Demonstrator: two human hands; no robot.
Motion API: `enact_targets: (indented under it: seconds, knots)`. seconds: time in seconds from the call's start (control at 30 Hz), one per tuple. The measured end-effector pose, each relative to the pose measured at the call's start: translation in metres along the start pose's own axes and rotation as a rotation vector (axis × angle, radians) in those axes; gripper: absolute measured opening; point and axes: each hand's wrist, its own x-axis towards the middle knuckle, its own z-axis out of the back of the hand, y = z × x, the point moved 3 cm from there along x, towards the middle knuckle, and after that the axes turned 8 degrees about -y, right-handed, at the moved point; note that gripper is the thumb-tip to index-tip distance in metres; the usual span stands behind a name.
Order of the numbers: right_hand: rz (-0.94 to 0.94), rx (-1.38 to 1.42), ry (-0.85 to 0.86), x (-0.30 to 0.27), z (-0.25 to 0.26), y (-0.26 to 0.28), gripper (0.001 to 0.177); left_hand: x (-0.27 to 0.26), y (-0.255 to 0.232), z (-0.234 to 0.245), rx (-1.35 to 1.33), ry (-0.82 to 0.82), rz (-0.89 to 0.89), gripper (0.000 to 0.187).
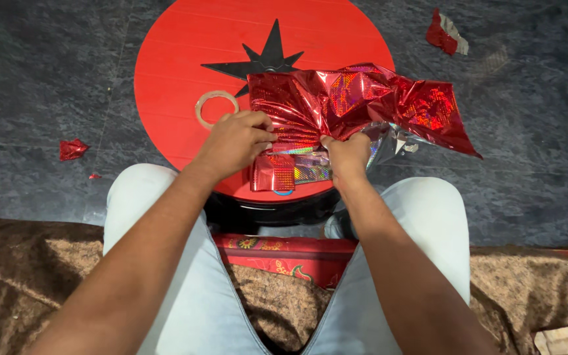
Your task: The person wraps a rectangular box with red metallic wrapping paper on a small red table. They fold the paper around the box, smooth the edges, and secure the folds with clear tape. Scissors and a roll of tape are visible on the table.
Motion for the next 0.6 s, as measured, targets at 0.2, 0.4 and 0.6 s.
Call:
enact_targets:
  seconds: [0.2,0.4,0.6]
  knots:
    - [-0.251,0.164,0.135,0.000,0.004,-0.005,0.014,-0.001,0.011,0.003,-0.084,0.037,0.012,0.020]
    - [-0.216,0.330,0.206,0.006,0.005,-0.006,0.017,-0.007,0.013,0.004,-0.059,0.031,0.025,0.021]
    - [-0.234,0.341,0.181,0.008,0.006,-0.011,0.017,-0.014,0.008,0.003,0.070,0.052,-0.013,0.025]
